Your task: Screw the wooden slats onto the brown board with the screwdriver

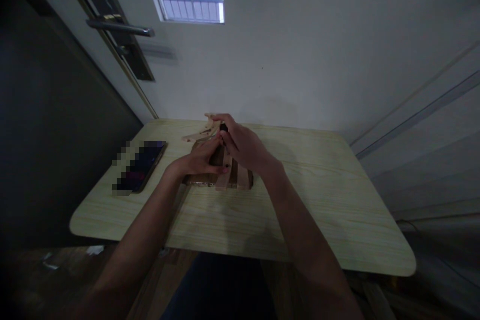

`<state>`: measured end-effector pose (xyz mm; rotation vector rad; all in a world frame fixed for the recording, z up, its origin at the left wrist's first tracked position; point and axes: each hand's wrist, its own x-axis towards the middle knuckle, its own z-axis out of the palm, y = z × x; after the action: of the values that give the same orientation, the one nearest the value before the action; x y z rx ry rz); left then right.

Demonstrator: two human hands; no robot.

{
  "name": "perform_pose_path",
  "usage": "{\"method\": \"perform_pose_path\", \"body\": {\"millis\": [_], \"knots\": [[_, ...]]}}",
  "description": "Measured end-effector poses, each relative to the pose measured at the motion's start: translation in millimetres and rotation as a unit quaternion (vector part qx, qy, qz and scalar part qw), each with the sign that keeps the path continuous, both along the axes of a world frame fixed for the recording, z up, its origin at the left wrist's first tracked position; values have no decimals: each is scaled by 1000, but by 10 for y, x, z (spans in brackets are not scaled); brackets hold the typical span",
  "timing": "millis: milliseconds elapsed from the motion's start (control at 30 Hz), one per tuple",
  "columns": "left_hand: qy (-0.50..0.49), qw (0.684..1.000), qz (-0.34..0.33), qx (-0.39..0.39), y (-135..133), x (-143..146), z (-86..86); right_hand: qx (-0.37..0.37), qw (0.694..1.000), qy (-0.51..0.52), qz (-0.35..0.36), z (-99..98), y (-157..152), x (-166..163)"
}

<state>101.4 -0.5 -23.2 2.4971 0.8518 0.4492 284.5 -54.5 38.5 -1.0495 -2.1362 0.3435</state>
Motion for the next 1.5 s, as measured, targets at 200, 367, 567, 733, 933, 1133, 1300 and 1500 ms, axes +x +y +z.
{"method": "perform_pose_path", "body": {"millis": [200,367,567,733,933,1133,1300,1500], "knots": [[7,1000,-2,2,-8,1,14,18,994,8,-103,2,31,-49],[16,1000,3,-7,-15,-9,24,71,980,-13,-186,-18,56,-111],[7,1000,1,14,-8,-1,19,62,986,-42,-147,-20,36,-96],[12,1000,1,23,5,1,-4,47,991,-62,-105,-27,12,-58],[3,1000,0,24,20,-6,-38,41,999,-2,-17,2,12,26],[6,1000,3,10,8,7,-15,5,1000,-1,5,48,17,90],[1,1000,-9,15,10,1,-13,-8,999,21,26,36,31,90],[6,1000,-3,24,16,-2,-29,3,997,54,-49,-21,75,40]]}}
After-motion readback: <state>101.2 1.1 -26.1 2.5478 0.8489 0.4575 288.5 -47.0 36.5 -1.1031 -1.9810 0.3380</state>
